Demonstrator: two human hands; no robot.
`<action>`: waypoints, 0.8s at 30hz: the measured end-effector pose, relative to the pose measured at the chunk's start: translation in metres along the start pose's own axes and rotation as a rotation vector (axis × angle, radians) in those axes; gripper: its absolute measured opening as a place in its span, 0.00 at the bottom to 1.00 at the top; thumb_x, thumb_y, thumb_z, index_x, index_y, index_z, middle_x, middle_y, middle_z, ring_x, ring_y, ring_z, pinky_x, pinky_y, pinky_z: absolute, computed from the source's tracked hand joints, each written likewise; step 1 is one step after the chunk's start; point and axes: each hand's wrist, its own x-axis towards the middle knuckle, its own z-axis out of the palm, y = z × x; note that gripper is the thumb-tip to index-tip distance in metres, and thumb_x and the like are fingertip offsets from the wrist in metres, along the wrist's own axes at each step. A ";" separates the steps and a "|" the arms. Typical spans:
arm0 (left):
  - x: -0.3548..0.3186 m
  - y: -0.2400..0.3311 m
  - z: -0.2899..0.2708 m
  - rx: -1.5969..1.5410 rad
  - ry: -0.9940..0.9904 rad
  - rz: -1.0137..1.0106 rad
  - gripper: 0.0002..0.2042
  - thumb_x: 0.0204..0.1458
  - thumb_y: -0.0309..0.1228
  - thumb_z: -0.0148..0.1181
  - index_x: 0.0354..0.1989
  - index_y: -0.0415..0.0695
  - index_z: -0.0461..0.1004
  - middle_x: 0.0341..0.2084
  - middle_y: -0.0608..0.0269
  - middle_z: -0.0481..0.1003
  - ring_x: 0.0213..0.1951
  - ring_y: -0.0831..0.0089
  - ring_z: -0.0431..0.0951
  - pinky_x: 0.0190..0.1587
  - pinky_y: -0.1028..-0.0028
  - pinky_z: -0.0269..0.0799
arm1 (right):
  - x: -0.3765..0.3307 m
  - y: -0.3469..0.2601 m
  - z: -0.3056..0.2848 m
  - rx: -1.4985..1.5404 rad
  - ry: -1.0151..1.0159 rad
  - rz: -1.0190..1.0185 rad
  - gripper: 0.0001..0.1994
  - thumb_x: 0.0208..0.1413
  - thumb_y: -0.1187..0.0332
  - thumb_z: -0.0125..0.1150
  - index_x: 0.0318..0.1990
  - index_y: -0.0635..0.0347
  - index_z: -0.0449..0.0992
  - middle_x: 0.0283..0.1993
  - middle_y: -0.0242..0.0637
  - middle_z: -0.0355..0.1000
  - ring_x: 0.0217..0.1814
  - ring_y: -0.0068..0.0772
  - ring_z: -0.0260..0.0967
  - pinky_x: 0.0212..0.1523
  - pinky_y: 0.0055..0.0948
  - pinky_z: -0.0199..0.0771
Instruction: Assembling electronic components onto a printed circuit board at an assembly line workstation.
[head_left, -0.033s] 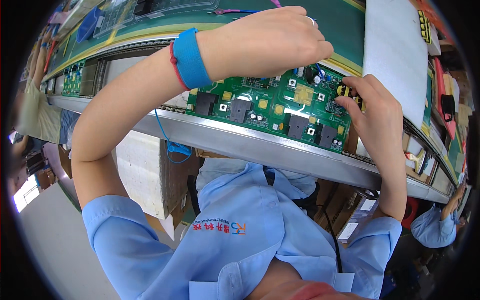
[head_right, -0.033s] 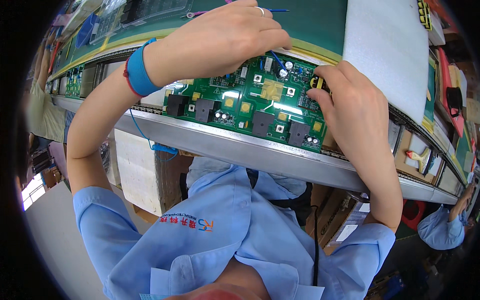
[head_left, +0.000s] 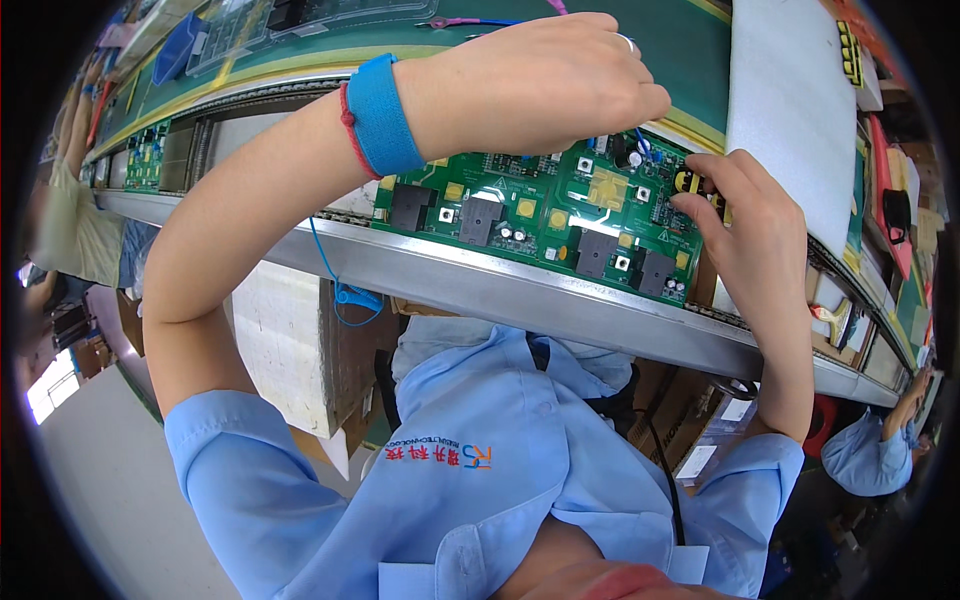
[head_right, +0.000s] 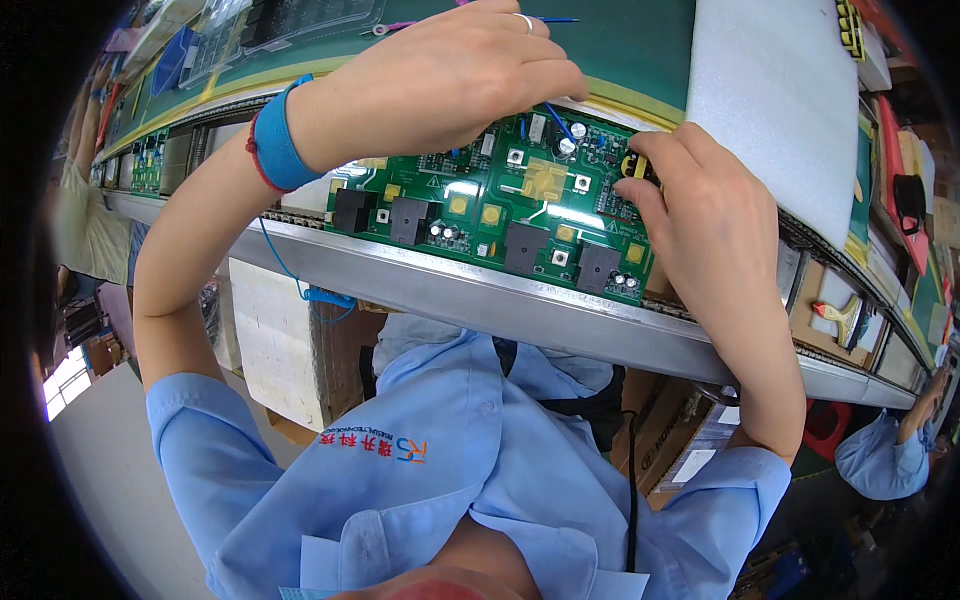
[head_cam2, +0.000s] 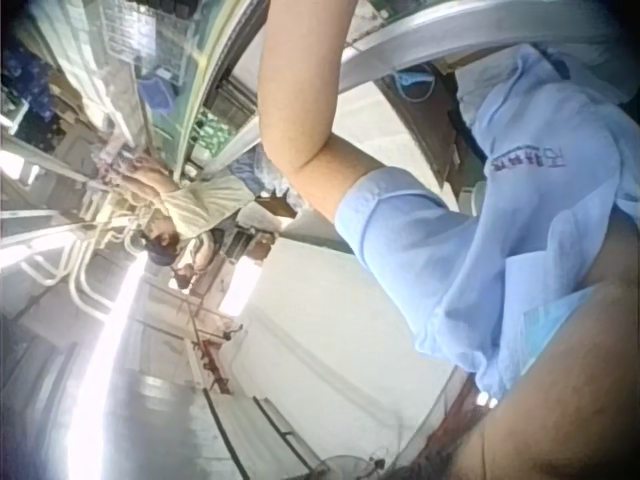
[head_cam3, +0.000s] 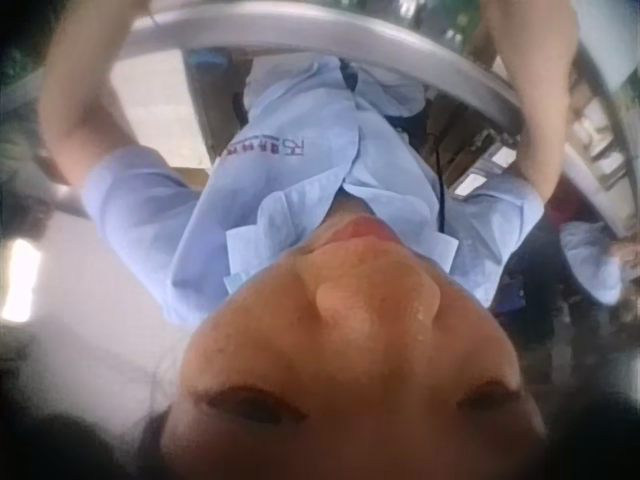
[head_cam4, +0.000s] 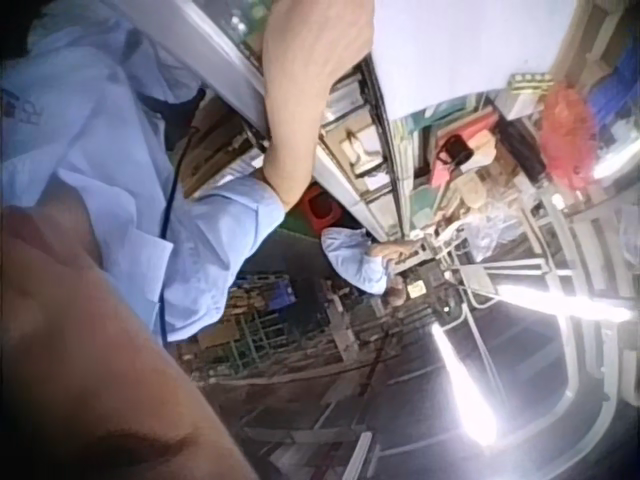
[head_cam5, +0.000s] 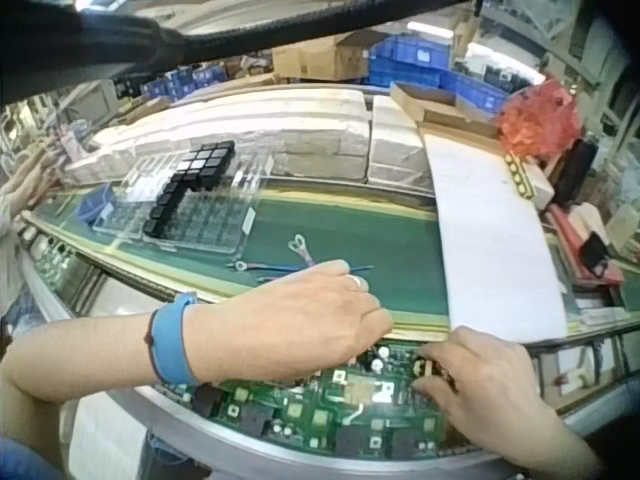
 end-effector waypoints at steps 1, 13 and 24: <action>0.001 0.001 0.000 -0.006 0.007 0.007 0.06 0.40 0.23 0.61 0.29 0.41 0.73 0.23 0.61 0.75 0.35 0.64 0.78 0.41 0.70 0.68 | 0.000 0.000 0.000 0.004 -0.002 0.000 0.12 0.46 0.70 0.67 0.39 0.62 0.76 0.33 0.39 0.71 0.34 0.44 0.72 0.33 0.38 0.71; 0.017 0.007 -0.024 -0.129 -0.164 0.078 0.04 0.50 0.26 0.56 0.28 0.40 0.68 0.22 0.61 0.72 0.29 0.68 0.73 0.35 0.72 0.64 | -0.002 0.004 0.006 0.029 0.031 -0.012 0.13 0.46 0.69 0.66 0.40 0.59 0.75 0.34 0.38 0.70 0.35 0.45 0.71 0.34 0.38 0.71; 0.019 0.002 -0.026 -0.174 -0.308 -0.006 0.10 0.51 0.26 0.55 0.40 0.39 0.67 0.26 0.59 0.72 0.31 0.67 0.74 0.36 0.71 0.62 | -0.004 0.007 0.004 0.076 0.024 -0.016 0.14 0.47 0.73 0.66 0.43 0.60 0.75 0.32 0.37 0.69 0.31 0.35 0.68 0.32 0.29 0.68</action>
